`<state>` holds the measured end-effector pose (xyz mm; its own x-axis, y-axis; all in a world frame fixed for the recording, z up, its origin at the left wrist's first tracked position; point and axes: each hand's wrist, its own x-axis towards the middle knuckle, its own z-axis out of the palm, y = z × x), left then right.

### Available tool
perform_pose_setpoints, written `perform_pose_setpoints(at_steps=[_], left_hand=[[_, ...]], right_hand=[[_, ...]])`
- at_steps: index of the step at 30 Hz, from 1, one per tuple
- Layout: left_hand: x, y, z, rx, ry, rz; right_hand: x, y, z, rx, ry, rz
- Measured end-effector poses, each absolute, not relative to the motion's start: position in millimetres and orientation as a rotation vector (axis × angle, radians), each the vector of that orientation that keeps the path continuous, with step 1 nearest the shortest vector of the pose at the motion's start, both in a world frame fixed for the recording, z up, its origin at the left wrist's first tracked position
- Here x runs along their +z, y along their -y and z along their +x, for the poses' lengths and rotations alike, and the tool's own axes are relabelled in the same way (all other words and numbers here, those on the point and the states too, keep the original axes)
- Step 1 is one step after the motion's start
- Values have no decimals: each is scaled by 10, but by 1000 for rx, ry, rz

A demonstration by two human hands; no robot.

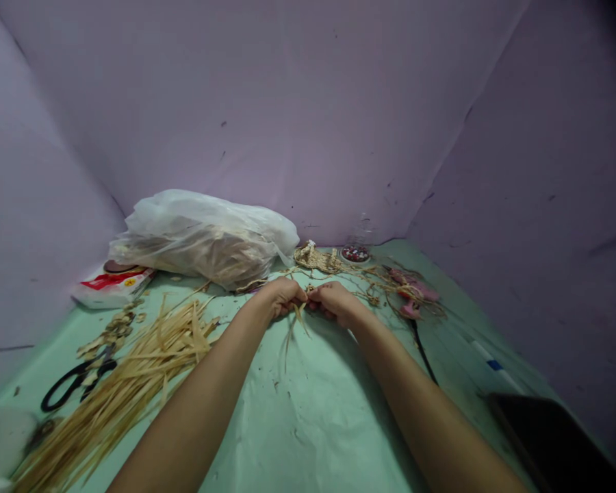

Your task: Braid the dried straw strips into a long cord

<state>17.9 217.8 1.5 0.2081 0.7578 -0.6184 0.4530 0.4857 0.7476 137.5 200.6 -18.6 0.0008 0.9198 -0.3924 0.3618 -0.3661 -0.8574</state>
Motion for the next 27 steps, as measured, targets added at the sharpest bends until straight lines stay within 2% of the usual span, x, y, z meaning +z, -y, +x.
perform_pose_setpoints(at_steps=[7, 12, 20, 24, 27], left_hand=[[136, -2149, 110, 189, -1626, 1466], [206, -2133, -135, 200, -1558, 1525], [839, -1656, -970, 624, -1870, 1773], [944, -1369, -1223, 382, -1854, 1879], [839, -1364, -1336, 172, -2060, 1845]], right_hand=[[-218, -1991, 1379, 1412, 1264, -1698], [-204, -1969, 1396, 1451, 1223, -1683], [-231, -1973, 1392, 1454, 1230, -1713], [-237, -1969, 1393, 1473, 1213, -1693], [-234, -1959, 1396, 1479, 1193, -1683]])
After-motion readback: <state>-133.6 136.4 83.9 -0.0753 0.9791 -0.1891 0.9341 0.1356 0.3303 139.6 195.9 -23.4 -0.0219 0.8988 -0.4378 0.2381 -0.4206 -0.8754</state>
